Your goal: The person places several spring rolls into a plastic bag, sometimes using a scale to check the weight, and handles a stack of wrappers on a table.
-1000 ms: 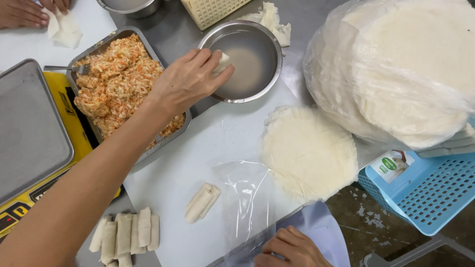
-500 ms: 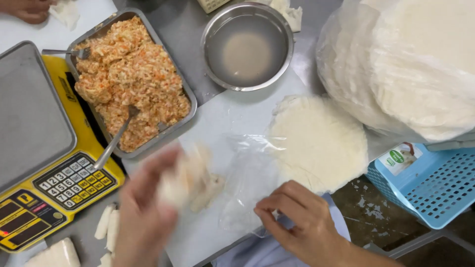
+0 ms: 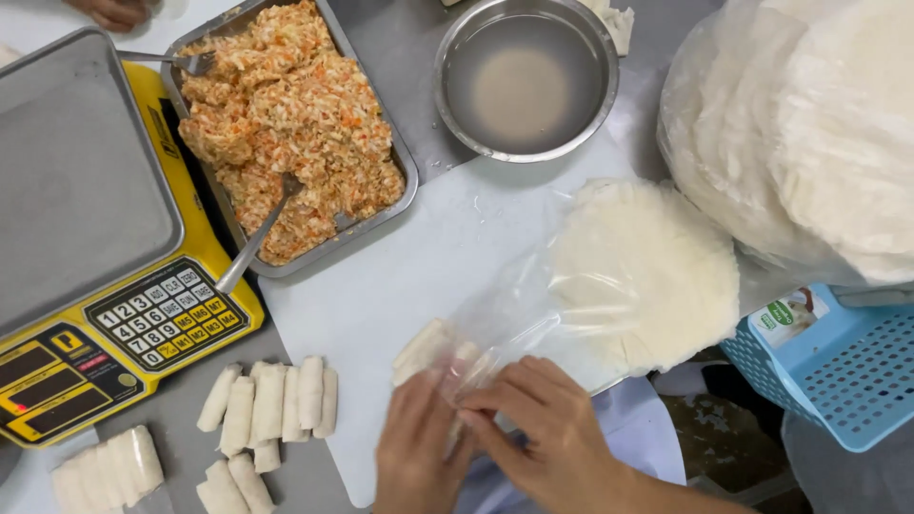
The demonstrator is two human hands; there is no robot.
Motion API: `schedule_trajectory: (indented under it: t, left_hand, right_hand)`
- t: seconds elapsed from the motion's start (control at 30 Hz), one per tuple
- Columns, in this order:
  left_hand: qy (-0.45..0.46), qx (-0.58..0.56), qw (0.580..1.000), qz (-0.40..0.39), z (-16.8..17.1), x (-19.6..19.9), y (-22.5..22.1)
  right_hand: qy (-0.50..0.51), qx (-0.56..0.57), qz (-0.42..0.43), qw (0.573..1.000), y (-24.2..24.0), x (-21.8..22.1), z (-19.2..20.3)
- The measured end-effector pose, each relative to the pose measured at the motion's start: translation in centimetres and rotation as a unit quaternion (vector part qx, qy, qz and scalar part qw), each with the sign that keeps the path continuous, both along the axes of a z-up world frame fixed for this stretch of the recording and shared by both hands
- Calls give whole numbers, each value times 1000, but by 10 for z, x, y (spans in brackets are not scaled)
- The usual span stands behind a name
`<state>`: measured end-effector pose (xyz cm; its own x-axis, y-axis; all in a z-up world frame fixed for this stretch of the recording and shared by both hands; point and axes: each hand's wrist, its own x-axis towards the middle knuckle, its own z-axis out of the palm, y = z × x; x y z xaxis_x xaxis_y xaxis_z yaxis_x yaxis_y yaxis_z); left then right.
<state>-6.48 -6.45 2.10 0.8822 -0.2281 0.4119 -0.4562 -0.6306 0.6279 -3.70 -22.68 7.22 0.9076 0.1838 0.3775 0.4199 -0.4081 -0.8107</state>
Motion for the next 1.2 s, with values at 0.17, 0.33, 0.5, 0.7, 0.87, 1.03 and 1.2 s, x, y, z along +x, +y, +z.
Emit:
schedule_trajectory:
  t: [0.17, 0.33, 0.5, 0.7, 0.87, 1.03, 1.2]
  left_hand:
    - [-226, 217, 948, -61, 34, 27, -27]
    - [-149, 94, 982, -65, 21, 39, -27]
    - [273, -295, 914, -61, 1, 27, -48]
    - [81, -103, 986, -104, -25, 22, -56]
    - [-83, 94, 986, -107, -5, 42, -66]
    - [306, -396, 863, -66, 27, 50, -70]
    - [341, -496, 793, -91, 41, 51, -74]
  right_hand:
    - [-82, -72, -57, 992, 11, 6, 1]
    - [-77, -123, -85, 986, 1, 9, -3]
    - [-64, -197, -104, 973, -14, 16, 1]
    - [-66, -220, -111, 967, -19, 14, 16]
    - [-116, -147, -100, 977, -6, 9, 12]
    - [-125, -86, -206, 967, -27, -10, -24]
    - [-93, -40, -165, 981, -33, 4, -22]
